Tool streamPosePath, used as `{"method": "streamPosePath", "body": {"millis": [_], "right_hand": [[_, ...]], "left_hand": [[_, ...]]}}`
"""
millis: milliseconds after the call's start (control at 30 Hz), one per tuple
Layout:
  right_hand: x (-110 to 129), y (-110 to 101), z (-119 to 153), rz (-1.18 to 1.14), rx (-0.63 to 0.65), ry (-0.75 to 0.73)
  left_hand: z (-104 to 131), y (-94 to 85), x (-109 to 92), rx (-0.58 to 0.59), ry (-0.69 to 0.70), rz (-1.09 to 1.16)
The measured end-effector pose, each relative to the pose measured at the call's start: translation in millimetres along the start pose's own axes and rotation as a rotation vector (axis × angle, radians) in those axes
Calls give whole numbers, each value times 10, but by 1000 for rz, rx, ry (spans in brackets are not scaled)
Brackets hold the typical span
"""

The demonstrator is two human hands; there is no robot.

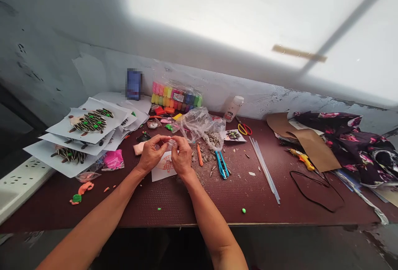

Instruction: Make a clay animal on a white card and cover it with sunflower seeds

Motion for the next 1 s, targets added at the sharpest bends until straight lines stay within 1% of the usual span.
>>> {"method": "streamPosePath", "body": {"millis": [67,167,233,300,367,433,500,667,733,800,900,1000], "right_hand": [[-12,-9,-2,10,33,9],[-9,-41,-8,4,110,23],[15,-61,-9,6,136,15],[42,-74,-7,13,117,6],[54,-78,-5,-5,67,17],[40,-76,-12,-62,19,43],[3,-66,-32,-149,18,75],[-82,-41,-91,-400,174,168],[-77,-39,-100,-463,193,166],[-58,-36,-98,-474,159,159],[-34,-18,-89,-436,90,191],[-32,6,-90,-447,78,240]], "left_hand": [[1,-20,-5,4,10,-24],[3,-60,8,-26,-5,-31],[2,-73,13,-35,-1,-46],[-3,-67,9,-21,18,-61],[-11,-48,3,4,26,-58],[-19,-31,0,18,19,-46],[-23,-21,3,20,8,-31],[-16,-23,56,11,-30,10],[-17,-21,88,6,-54,23],[-25,-12,111,10,-82,53],[-44,0,112,-1,-112,121],[-54,3,81,-13,-138,193]]}}
Point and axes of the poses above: each hand's wrist, its own z-axis away from the middle knuckle, its own y-axis out of the palm, x = y × z, the point moved 2 cm from there along -z, towards the middle knuckle, and after that the axes turned 6 degrees about x, right-handed, at the moved point
